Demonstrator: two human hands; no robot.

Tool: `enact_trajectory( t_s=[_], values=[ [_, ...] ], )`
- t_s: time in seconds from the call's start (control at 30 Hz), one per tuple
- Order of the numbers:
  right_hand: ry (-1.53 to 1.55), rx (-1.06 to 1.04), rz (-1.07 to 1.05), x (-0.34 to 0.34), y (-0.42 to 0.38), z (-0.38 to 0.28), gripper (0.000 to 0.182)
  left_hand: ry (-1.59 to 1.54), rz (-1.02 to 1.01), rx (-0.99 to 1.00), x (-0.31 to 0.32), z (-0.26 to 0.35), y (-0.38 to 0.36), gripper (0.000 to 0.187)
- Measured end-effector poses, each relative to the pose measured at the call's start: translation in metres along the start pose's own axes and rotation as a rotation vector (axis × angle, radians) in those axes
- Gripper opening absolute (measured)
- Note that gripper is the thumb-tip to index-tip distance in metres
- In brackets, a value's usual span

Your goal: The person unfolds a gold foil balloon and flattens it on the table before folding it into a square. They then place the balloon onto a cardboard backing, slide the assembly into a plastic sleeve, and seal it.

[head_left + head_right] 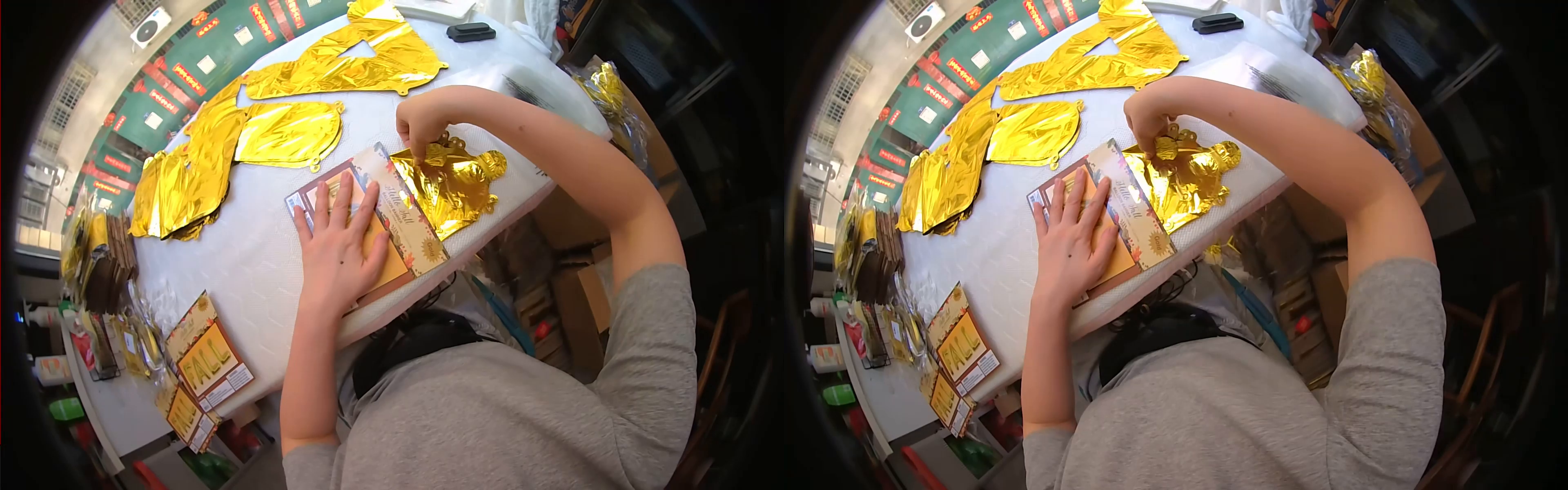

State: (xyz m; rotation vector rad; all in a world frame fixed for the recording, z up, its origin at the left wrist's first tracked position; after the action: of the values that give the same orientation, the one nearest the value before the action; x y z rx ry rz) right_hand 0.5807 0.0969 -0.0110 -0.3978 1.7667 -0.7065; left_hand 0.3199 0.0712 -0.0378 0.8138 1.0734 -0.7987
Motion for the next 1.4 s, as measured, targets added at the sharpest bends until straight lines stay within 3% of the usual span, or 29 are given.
enact_trajectory(
  t_s=[0.3, 0.43, 0.63, 0.7, 0.77, 0.83, 0.9, 0.97, 1.03, 1.1, 1.13, 1.2, 1.23, 1.3, 1.33, 1.4],
  values=[
    [0.163, 0.031, -0.119, -0.018, -0.001, -0.009, 0.022, 0.019, 0.021, 0.007, 0.004, -0.003, 0.0, 0.064],
    [0.189, 0.023, -0.096, -0.023, -0.003, -0.035, 0.024, -0.021, 0.053, 0.031, 0.005, -0.004, -0.001, 0.068],
    [0.104, 0.066, -0.228, -0.006, -0.004, -0.087, 0.019, -0.003, 0.04, 0.024, 0.009, -0.008, -0.001, 0.07],
    [0.175, 0.037, -0.103, 0.002, -0.003, -0.09, 0.022, 0.07, -0.048, 0.022, 0.012, -0.011, -0.001, 0.071],
    [0.223, 0.111, -0.099, 0.012, 0.011, -0.085, 0.026, 0.055, -0.015, 0.031, 0.015, -0.013, 0.0, 0.071],
    [0.545, 0.05, 0.044, 0.014, -0.001, -0.078, 0.032, 0.037, 0.021, 0.035, 0.014, -0.012, -0.003, 0.07],
    [0.604, -0.006, 0.022, 0.027, -0.016, -0.064, 0.03, -0.21, 0.067, 0.004, 0.005, -0.01, -0.005, 0.069],
    [1.082, -0.347, 0.412, 0.049, -0.022, -0.04, 0.021, -0.082, 0.05, 0.034, 0.012, -0.013, -0.003, 0.07],
    [1.013, -0.527, 0.837, 0.08, -0.039, -0.021, 0.019, -0.058, 0.025, 0.044, 0.008, -0.011, -0.004, 0.072],
    [0.525, -0.479, 1.25, 0.101, -0.066, -0.017, 0.028, -0.055, 0.098, 0.012, 0.012, -0.01, -0.001, 0.072],
    [0.523, -0.491, 1.241, 0.111, -0.079, -0.022, 0.028, -0.062, 0.089, 0.006, 0.008, -0.006, -0.002, 0.071],
    [0.603, -0.264, 1.03, 0.13, -0.093, -0.027, 0.044, -0.053, 0.078, 0.004, 0.008, -0.006, -0.003, 0.071],
    [0.602, -0.272, 1.022, 0.136, -0.094, -0.028, 0.044, -0.053, 0.079, -0.006, 0.008, -0.007, -0.004, 0.071],
    [0.244, -0.197, 0.922, 0.145, -0.092, -0.036, 0.056, -0.052, 0.085, 0.003, 0.007, -0.006, -0.003, 0.071],
    [0.415, -0.2, 0.966, 0.141, -0.094, -0.045, 0.063, -0.05, 0.087, -0.001, 0.007, -0.006, -0.003, 0.071],
    [0.27, -0.214, 1.011, 0.136, -0.084, -0.059, 0.063, -0.065, 0.108, 0.023, 0.009, -0.007, -0.003, 0.071]
  ],
)
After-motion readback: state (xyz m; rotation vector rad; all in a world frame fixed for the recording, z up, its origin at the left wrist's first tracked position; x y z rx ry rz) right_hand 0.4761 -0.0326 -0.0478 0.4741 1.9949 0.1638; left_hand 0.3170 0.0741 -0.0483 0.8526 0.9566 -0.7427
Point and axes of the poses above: each hand's wrist, its own y-axis towards the middle knuckle, its own x-axis out of the palm, z = x × y, the point moved 4 cm from there along y, towards the middle knuckle, and after that the axes turned 5 degrees about -y, right-handed, at the moved point
